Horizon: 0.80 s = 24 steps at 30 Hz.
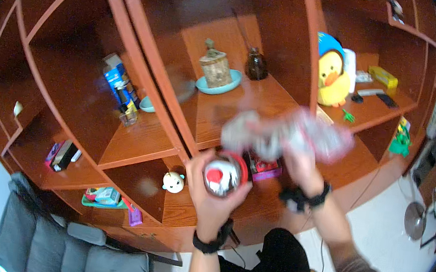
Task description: The person cleans a small toy, a glass jar, a saucer, and a wooden object with a cloth.
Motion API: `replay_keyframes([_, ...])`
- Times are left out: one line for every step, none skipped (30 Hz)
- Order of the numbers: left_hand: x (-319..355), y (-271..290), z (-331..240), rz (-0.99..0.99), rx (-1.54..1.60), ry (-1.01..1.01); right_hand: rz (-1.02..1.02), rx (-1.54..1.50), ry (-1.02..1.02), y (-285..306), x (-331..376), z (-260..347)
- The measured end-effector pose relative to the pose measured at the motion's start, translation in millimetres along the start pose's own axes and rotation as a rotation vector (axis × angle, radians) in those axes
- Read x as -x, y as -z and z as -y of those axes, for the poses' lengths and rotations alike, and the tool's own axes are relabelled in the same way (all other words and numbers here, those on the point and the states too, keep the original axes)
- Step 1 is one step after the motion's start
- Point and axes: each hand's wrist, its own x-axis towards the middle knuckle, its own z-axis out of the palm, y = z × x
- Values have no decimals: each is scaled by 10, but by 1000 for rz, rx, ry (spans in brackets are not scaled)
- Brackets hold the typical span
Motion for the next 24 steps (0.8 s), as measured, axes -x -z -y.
replay_keyframes([65,38,6,-12,-39,12,222,-117,-20,-217,114,139])
replay_keyframes([150,84,18,10,-59,26,275,80,14,-342,231,102])
replay_keyframes([385,62,34,-106,-60,27,335,276,55,-519,346,14])
replay_keyframes([607,89,55,-120,-197,131,392,467,92,-634,539,50])
replay_keyframes([771,67,68,-137,-226,172,415,414,56,-612,601,73])
replay_keyframes([954,128,21,-126,-256,216,412,356,6,-663,751,91])
replay_keyframes([1050,130,18,-148,-215,294,428,337,-23,-671,824,47])
replay_keyframes([1131,122,19,-168,-174,369,431,392,-2,-655,898,-12])
replay_keyframes([1230,169,54,-119,-109,401,420,447,16,-666,990,-80])
replay_keyframes([1235,159,114,-86,-124,392,353,426,23,-591,984,-124])
replay_keyframes([1286,199,108,-72,-167,400,302,376,-15,-601,1015,-151])
replay_keyframes([1326,229,98,-45,-199,403,236,338,-52,-612,1072,-156])
replay_keyframes([1341,246,114,-89,-113,423,224,335,-70,-561,1226,-223])
replay_keyframes([1337,236,96,-63,-161,408,30,153,-232,-491,1324,-285])
replay_keyframes([1312,233,76,-97,-162,407,-52,-39,-275,-467,1373,-349])
replay_keyframes([1314,228,54,-127,-161,409,-147,-242,-307,-499,1332,-348])
replay_keyframes([1339,216,36,-113,-154,433,-263,-426,-323,-551,1301,-325])
replay_keyframes([1326,254,1,-115,-85,429,-270,-512,-341,-612,1280,-287])
replay_keyframes([1311,226,-60,-114,-33,397,-285,-591,-358,-677,1267,-224])
replay_keyframes([1299,195,-107,-113,20,365,-189,-528,-385,-723,1376,-254])
replay_keyframes([1309,190,-110,-96,10,348,-85,-469,-411,-782,1444,-288])
replay_keyframes([1302,206,-128,-91,14,347,-36,-438,-424,-805,1469,-312])
replay_keyframes([1279,243,-158,-76,-49,318,15,-408,-435,-842,1474,-325])
replay_keyframes([1276,287,-171,-62,-117,292,-56,-559,-442,-895,1409,-317])
